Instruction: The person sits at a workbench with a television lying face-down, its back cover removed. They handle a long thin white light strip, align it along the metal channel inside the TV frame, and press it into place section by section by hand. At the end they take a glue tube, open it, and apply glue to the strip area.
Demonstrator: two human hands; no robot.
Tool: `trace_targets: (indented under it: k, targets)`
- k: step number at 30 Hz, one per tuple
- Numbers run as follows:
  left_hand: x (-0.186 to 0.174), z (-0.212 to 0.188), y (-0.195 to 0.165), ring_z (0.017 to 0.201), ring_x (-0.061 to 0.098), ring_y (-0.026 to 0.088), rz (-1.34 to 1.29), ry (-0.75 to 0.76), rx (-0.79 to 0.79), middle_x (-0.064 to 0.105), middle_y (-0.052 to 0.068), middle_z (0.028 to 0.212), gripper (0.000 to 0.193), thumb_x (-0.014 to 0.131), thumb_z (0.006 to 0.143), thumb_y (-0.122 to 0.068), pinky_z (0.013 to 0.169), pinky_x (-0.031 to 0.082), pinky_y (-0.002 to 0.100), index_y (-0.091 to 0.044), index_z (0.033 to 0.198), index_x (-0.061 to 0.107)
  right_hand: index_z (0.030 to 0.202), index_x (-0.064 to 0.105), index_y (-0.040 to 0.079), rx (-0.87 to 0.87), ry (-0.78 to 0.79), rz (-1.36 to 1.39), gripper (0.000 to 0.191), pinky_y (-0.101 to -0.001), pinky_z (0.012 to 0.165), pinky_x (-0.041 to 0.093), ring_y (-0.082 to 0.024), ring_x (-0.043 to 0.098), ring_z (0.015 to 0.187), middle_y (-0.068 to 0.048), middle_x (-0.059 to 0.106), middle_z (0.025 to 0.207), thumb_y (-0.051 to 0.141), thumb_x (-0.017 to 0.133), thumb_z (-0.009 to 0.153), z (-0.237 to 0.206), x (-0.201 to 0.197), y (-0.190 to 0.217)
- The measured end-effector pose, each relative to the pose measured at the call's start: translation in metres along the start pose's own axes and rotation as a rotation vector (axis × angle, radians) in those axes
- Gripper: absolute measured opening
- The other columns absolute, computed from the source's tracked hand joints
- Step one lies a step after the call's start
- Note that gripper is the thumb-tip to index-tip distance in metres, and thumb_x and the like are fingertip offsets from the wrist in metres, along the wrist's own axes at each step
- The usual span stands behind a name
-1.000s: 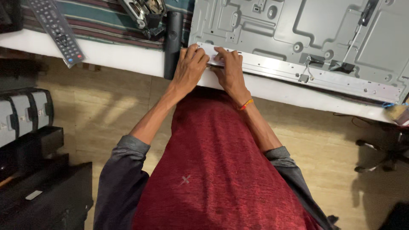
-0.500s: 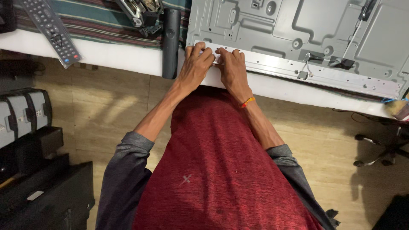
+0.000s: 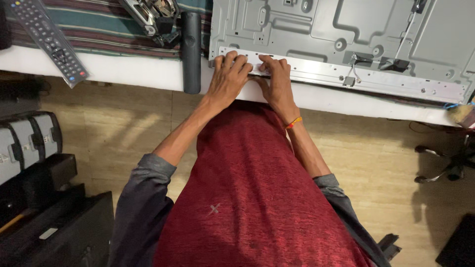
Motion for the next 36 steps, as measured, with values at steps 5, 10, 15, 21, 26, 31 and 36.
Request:
trace_targets:
  k: [5, 10, 15, 21, 26, 31, 36]
  targets:
    - [0.008, 0.003, 0.000, 0.121, 0.048, 0.027, 0.000, 0.015, -0.038, 0.057, 0.006, 0.114, 0.017, 0.074, 0.087, -0.011, 0.098, 0.037, 0.045, -0.008, 0.101, 0.065, 0.136, 0.057, 0.010, 0.002, 0.008, -0.064, 0.060, -0.0396, 0.089, 0.040, -0.025, 0.053, 0.096, -0.003, 0.063, 0.099, -0.007, 0.079, 0.083, 0.000, 0.000, 0.002]
    - [0.012, 0.001, 0.001, 0.118, 0.048, 0.026, -0.014, 0.046, -0.011, 0.057, 0.004, 0.109, 0.011, 0.071, 0.090, -0.008, 0.096, 0.036, 0.044, -0.006, 0.099, 0.067, 0.137, 0.056, 0.009, -0.045, 0.105, -0.115, 0.058, -0.0403, 0.085, 0.039, -0.025, 0.052, 0.092, -0.003, 0.063, 0.092, -0.008, 0.074, 0.084, 0.010, 0.001, 0.004]
    - [0.013, 0.001, 0.003, 0.118, 0.048, 0.025, -0.052, 0.033, 0.034, 0.058, 0.003, 0.107, 0.011, 0.069, 0.088, -0.006, 0.095, 0.036, 0.043, -0.006, 0.100, 0.068, 0.139, 0.055, 0.007, -0.042, 0.179, -0.069, 0.059, -0.0396, 0.087, 0.041, -0.026, 0.053, 0.091, -0.005, 0.064, 0.092, -0.009, 0.072, 0.085, 0.018, -0.003, 0.006]
    - [0.009, 0.003, 0.004, 0.119, 0.049, 0.026, -0.044, 0.026, 0.051, 0.058, 0.003, 0.104, 0.010, 0.069, 0.088, -0.006, 0.095, 0.036, 0.043, -0.006, 0.098, 0.068, 0.140, 0.054, 0.007, -0.001, 0.214, 0.002, 0.058, -0.0395, 0.086, 0.042, -0.025, 0.054, 0.093, -0.005, 0.063, 0.093, -0.008, 0.073, 0.087, 0.019, -0.004, 0.002]
    - [-0.001, 0.006, 0.000, 0.118, 0.049, 0.027, -0.037, 0.029, 0.038, 0.057, 0.004, 0.104, 0.015, 0.073, 0.088, -0.008, 0.096, 0.037, 0.044, -0.007, 0.101, 0.066, 0.135, 0.053, 0.005, -0.041, 0.116, 0.027, 0.056, -0.0417, 0.091, 0.041, -0.027, 0.055, 0.097, -0.004, 0.066, 0.098, -0.002, 0.079, 0.086, 0.010, -0.017, -0.002]
    - [0.003, 0.009, -0.011, 0.116, 0.048, 0.029, -0.091, 0.033, 0.039, 0.057, 0.008, 0.111, 0.024, 0.075, 0.086, -0.011, 0.093, 0.036, 0.045, -0.005, 0.107, 0.065, 0.132, 0.055, 0.006, 0.009, 0.022, 0.025, 0.054, -0.0378, 0.091, 0.042, -0.028, 0.053, 0.099, -0.005, 0.066, 0.104, -0.003, 0.081, 0.086, -0.008, -0.026, -0.003]
    - [0.019, 0.012, -0.013, 0.119, 0.047, 0.027, -0.025, 0.048, 0.051, 0.058, 0.005, 0.112, 0.014, 0.072, 0.089, -0.007, 0.096, 0.037, 0.043, -0.006, 0.102, 0.066, 0.130, 0.057, 0.007, -0.053, 0.040, -0.108, 0.054, -0.0396, 0.087, 0.040, -0.026, 0.053, 0.096, -0.004, 0.065, 0.100, -0.008, 0.077, 0.083, -0.005, -0.019, -0.005]
Point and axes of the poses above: each hand's wrist, its own z-axis towards the middle knuckle, its own x-axis out of the palm, y = z × x, the point moved 4 cm from there along z, towards the middle knuckle
